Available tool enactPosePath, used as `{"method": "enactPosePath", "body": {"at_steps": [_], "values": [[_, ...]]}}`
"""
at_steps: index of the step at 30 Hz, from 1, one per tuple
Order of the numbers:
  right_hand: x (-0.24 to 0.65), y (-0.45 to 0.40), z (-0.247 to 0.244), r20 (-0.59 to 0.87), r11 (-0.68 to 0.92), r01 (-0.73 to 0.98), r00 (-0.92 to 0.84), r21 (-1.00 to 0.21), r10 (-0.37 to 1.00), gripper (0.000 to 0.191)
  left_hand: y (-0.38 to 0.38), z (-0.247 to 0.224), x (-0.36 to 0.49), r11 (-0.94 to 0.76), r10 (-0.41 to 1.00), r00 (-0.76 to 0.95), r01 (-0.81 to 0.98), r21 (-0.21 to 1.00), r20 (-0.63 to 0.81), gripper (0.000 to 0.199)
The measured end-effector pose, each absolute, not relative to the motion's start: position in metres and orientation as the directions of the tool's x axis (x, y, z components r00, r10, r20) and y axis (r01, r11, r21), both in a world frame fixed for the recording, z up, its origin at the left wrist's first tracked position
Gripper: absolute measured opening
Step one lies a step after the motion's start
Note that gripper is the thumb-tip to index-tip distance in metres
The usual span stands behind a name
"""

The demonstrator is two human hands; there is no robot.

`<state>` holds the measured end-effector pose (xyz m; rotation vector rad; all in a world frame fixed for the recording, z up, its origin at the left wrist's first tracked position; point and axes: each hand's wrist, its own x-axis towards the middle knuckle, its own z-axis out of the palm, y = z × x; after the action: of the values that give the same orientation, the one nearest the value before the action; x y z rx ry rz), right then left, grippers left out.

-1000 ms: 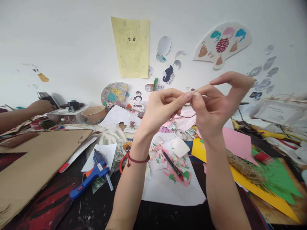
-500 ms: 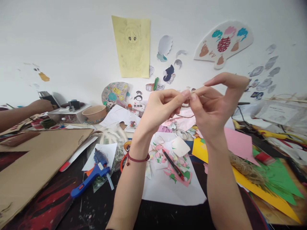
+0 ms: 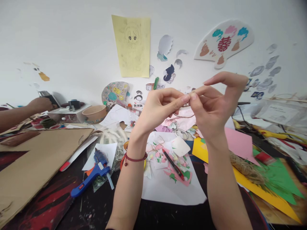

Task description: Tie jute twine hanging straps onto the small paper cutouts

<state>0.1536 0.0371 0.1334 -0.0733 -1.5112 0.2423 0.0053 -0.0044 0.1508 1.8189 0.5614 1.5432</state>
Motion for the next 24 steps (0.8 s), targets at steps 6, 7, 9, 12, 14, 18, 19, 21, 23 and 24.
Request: {"method": "enactPosePath", "body": {"at_steps": [6, 7, 9, 12, 14, 18, 19, 21, 23, 24], "values": [[0.152, 0.036, 0.136, 0.991, 0.992, -0.042, 0.055, -0.122, 0.124, 0.028, -0.009, 0.152, 0.001, -0.689, 0.688, 0.241, -0.082, 0.721, 0.685, 0.028], [0.152, 0.037, 0.136, 0.993, 0.994, -0.033, 0.049, -0.106, 0.107, 0.029, -0.009, 0.153, 0.001, -0.691, 0.687, 0.247, -0.072, 0.72, 0.684, 0.026], [0.152, 0.037, 0.136, 0.995, 0.996, -0.023, 0.035, -0.088, 0.089, 0.032, -0.01, 0.153, 0.001, -0.695, 0.686, 0.253, -0.049, 0.717, 0.682, 0.024], [0.153, 0.038, 0.136, 0.996, 0.996, -0.01, 0.03, -0.089, 0.089, 0.032, -0.012, 0.154, 0.002, -0.71, 0.684, 0.24, 0.003, 0.704, 0.689, 0.018], [0.153, 0.038, 0.135, 0.996, 0.996, 0.002, 0.025, -0.09, 0.09, 0.03, -0.013, 0.154, 0.003, -0.725, 0.681, 0.215, 0.063, 0.686, 0.7, 0.013], [0.152, 0.039, 0.133, 0.994, 0.994, 0.018, 0.003, -0.112, 0.112, 0.029, -0.015, 0.154, 0.006, -0.746, 0.66, 0.144, 0.238, 0.622, 0.737, 0.003], [0.152, 0.039, 0.132, 0.994, 0.993, 0.022, 0.003, -0.114, 0.114, 0.029, -0.015, 0.153, 0.007, -0.75, 0.648, 0.129, 0.281, 0.599, 0.75, 0.004], [0.151, 0.039, 0.131, 0.993, 0.993, 0.023, 0.01, -0.12, 0.119, 0.029, -0.016, 0.152, 0.008, -0.754, 0.626, 0.119, 0.346, 0.558, 0.771, 0.007], [0.151, 0.04, 0.131, 0.991, 0.991, 0.009, 0.028, -0.13, 0.13, 0.031, -0.016, 0.152, 0.008, -0.758, 0.613, 0.132, 0.375, 0.533, 0.779, 0.01], [0.151, 0.04, 0.131, 0.991, 0.991, 0.003, 0.034, -0.132, 0.132, 0.032, -0.015, 0.151, 0.008, -0.76, 0.612, 0.142, 0.38, 0.528, 0.778, 0.011]]}}
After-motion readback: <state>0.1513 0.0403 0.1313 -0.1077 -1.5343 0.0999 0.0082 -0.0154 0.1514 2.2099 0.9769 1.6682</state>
